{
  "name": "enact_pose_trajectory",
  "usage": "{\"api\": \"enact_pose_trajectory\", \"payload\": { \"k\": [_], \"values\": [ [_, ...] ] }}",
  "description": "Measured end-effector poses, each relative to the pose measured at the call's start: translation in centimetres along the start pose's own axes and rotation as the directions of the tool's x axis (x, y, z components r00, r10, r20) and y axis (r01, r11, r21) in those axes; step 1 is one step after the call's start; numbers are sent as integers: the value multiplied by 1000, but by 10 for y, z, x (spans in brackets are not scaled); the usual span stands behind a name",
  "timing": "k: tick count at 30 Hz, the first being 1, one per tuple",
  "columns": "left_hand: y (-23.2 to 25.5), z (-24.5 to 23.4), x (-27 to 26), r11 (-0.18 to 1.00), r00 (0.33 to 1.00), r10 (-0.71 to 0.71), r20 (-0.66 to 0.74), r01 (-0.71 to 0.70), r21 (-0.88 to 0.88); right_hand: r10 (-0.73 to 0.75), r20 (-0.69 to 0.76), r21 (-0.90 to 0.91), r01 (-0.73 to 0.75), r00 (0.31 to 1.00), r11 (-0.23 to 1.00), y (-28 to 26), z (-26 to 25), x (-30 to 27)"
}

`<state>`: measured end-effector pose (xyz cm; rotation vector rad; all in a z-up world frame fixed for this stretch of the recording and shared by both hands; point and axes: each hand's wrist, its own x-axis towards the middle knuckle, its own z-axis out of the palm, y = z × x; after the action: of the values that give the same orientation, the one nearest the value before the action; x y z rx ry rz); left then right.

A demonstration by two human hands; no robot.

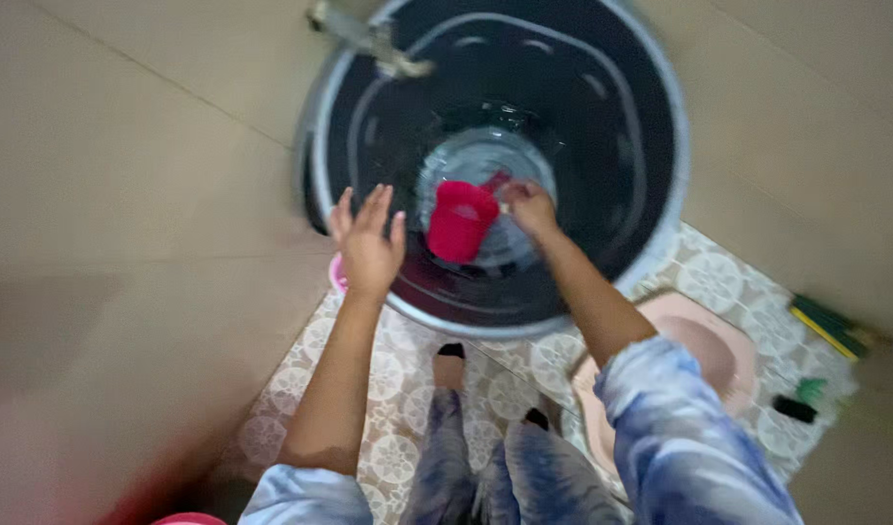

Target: The person scrubs a pink baby bathtub with a brush, rinses it with water from a bucket using a pink scoop, and then sweeps the tiled bathroom floor with a squeegee. They also remove debris from the floor drain and rinse the floor.

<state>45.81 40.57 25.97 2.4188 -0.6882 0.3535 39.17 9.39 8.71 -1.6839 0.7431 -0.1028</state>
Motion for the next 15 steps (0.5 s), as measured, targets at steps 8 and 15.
{"api": "enact_pose_trajectory", "payload": {
  "k": [8, 15],
  "values": [
    [-49, -2, 70, 997, 962, -30, 272, 10, 75, -25, 205, -813, 184, 978, 553, 73, 58, 124],
    [-56, -4, 76, 1000, 935, -11, 354, 9, 7, 352, 224, -962, 148, 909, 228, 125, 77, 147]
  ]
}}
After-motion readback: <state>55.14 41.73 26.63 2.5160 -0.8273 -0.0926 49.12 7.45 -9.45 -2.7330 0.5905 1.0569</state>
